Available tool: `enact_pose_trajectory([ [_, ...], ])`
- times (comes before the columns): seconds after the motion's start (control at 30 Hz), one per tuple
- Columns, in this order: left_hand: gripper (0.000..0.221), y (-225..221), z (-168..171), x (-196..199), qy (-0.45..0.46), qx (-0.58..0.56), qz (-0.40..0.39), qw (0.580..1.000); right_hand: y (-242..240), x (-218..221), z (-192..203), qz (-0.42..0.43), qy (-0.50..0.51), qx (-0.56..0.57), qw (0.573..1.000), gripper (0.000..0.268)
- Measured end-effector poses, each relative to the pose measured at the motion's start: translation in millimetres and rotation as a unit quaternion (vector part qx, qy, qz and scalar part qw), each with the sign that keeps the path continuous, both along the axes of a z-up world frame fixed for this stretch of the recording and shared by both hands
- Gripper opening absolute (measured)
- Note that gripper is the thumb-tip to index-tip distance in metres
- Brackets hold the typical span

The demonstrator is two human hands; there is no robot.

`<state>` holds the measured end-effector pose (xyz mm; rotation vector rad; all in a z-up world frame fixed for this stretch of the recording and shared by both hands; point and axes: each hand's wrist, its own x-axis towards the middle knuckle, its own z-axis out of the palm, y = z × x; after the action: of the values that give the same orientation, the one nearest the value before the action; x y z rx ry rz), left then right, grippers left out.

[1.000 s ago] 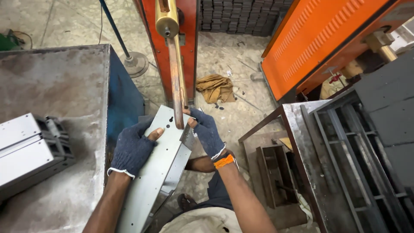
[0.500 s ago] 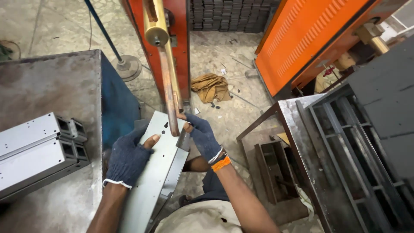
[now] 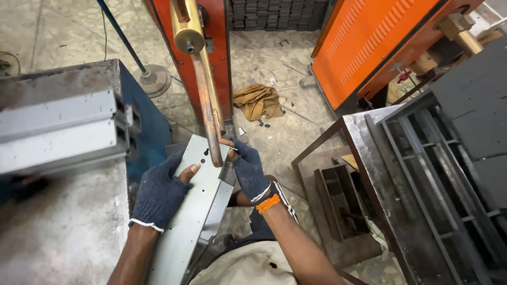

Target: Using a spot welding machine to join various metal components and sheets together.

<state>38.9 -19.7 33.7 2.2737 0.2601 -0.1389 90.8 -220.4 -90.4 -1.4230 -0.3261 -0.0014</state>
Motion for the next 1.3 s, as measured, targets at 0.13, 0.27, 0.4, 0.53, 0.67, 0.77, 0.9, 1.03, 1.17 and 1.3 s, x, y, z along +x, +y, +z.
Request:
enact_pose_trajectory([
  [0.13,0.057,7,-6,0,-0.01,0.012,-0.019,1.0,11,-4,-2,-0.008,0.026,0.066,0.997,0.062],
  [0.27,0.055,8,-8,2,-0.048,0.01,-0.038,0.998,13,-4,-1,-0.039,0.001,0.061,0.997,0.064],
  [0.4,0.053,8,-3,4,-0.043,0.006,-0.04,0.998,18,-5,-4,-0.033,0.051,0.093,0.994,0.064],
  [0.53,0.052,9,-9,4,-0.067,0.013,-0.04,0.997,23,-3,-1,-0.031,0.082,0.142,0.986,0.06],
  [0.67,0.049,10,-13,0,-0.112,-0.008,-0.052,0.992,20,-9,-6,-0.06,0.044,0.135,0.988,0.056],
  [0.77,0.048,7,-5,-2,-0.115,-0.019,-0.045,0.992,9,-12,9,-0.073,0.008,0.076,0.994,0.049],
  [0.9,0.047,9,-12,-1,-0.095,-0.01,-0.044,0.994,-7,-23,29,0.005,-0.004,0.029,1.0,0.044],
  [1.03,0.048,12,-19,5,-0.136,0.022,-0.062,0.989,1,-35,56,0.001,-0.102,-0.132,0.986,0.064],
  [1.17,0.051,5,0,1,-0.061,0.002,-0.033,0.998,16,-38,54,-0.1,-0.116,-0.201,0.968,0.074],
  [1.3,0.048,7,-2,5,-0.054,0.016,-0.042,0.998,20,-33,42,-0.127,-0.074,-0.179,0.973,0.066],
])
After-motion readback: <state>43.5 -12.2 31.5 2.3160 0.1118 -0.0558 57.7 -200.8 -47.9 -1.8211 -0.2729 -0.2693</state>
